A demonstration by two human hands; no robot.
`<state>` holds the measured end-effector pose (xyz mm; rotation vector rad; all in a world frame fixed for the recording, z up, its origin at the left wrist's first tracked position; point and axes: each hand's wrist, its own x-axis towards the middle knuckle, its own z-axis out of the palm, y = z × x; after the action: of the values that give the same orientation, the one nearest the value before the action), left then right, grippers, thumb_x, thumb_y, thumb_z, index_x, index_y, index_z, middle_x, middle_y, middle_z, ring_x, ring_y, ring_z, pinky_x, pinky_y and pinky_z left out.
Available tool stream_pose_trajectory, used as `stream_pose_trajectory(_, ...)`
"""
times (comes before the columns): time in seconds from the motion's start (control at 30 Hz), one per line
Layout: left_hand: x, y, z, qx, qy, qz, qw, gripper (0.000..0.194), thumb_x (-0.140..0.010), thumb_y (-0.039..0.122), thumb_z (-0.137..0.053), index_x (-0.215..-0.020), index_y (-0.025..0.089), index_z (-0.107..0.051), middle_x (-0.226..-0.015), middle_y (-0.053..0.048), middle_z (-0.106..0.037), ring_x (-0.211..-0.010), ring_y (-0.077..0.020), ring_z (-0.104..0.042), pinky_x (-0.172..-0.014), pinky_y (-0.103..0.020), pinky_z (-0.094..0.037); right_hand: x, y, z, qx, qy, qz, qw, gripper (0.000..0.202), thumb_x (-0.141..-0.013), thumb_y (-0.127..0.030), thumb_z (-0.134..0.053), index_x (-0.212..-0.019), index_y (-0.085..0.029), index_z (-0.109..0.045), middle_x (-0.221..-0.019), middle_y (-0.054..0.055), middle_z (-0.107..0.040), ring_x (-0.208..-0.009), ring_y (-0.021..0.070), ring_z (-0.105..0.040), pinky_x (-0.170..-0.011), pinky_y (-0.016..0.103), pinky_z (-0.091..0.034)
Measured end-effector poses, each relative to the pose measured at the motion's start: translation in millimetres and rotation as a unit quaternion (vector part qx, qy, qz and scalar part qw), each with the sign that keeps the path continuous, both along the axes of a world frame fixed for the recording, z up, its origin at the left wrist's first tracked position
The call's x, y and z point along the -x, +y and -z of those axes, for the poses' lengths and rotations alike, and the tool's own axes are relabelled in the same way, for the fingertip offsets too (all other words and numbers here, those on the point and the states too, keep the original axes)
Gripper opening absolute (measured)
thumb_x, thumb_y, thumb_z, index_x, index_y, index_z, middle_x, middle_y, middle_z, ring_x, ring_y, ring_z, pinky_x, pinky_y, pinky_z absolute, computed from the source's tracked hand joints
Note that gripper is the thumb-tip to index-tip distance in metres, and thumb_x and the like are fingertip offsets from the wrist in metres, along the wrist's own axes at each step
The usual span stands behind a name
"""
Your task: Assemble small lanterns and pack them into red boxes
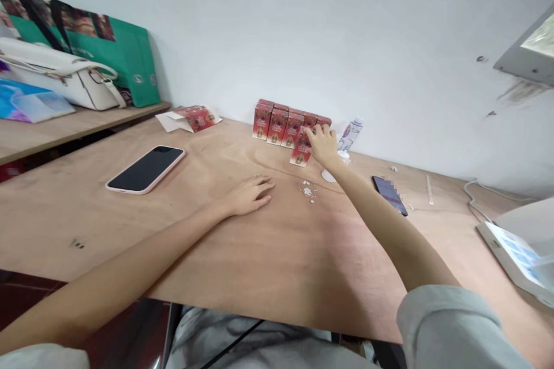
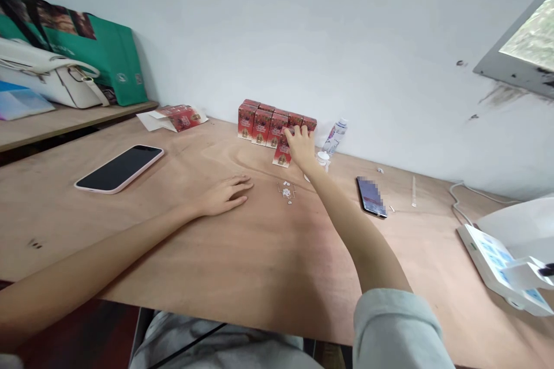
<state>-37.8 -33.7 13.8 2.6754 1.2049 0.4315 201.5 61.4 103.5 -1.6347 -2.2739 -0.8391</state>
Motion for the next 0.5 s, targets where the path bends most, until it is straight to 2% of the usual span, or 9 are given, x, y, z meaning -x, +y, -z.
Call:
stream_pose_trajectory(0.13, -0.2, -0.4, 0.0, -0.015, 0.006, -0.001, 1.0, 0.049, -0.09, 0.039, -0.037, -0.129, 0.013, -0.048, -0.141, -0.016, -0.04, -0.132, -0.0272, -0.034, -0.109, -0.042, -0.027, 5.2, 27.5, -0.6, 0.005, -0.019, 0.052, 0.998, 0.039, -0.09, -0.01, -0.031, -0.126, -0.017, -0.043, -0.117, 0.016, -0.053, -0.105, 0.0285, -0.05, -0.083, 0.039, -0.039)
stream_pose_trajectory(0.23, -0.9, -2.1, -1.9, -0.014, 0.016, -0.001, 1.0, 0.049, -0.09, 0.037, -0.036, -0.13, 0.011, -0.048, -0.14, -0.017, -0.04, -0.132, -0.0283, -0.034, -0.109, -0.042, -0.027, 10.5, 45.7, 2.6, 0.019, -0.003, 0.097, 0.995, 0.04, -0.091, -0.008, -0.02, -0.125, -0.014, -0.041, -0.115, 0.019, -0.053, -0.097, 0.025, -0.057, -0.076, 0.035, -0.043)
stream_pose_trajectory(0.37, -1.7, -2.9, -3.3, -0.019, 0.018, -0.001, 1.0, 0.048, -0.09, 0.037, -0.036, -0.129, 0.011, -0.049, -0.139, -0.017, -0.041, -0.131, -0.0288, -0.036, -0.108, -0.043, -0.028, 12.6, 61.6, 3.8, 0.023, 0.003, 0.133, 0.991, 0.04, -0.09, -0.004, -0.017, -0.122, -0.01, -0.041, -0.114, 0.022, -0.052, -0.092, 0.0231, -0.062, -0.071, 0.031, -0.045)
stream_pose_trajectory(0.5, -1.2, -1.2, -0.3, -0.022, 0.011, 0.005, 1.0, 0.048, -0.09, 0.037, -0.037, -0.129, 0.012, -0.049, -0.14, -0.017, -0.041, -0.132, -0.0285, -0.035, -0.108, -0.043, -0.028, 11.0, 64.8, 1.9, 0.024, -0.017, 0.134, 0.991, 0.035, -0.09, -0.005, -0.023, -0.119, -0.009, -0.042, -0.113, 0.022, -0.052, -0.093, 0.0238, -0.063, -0.072, 0.031, -0.046)
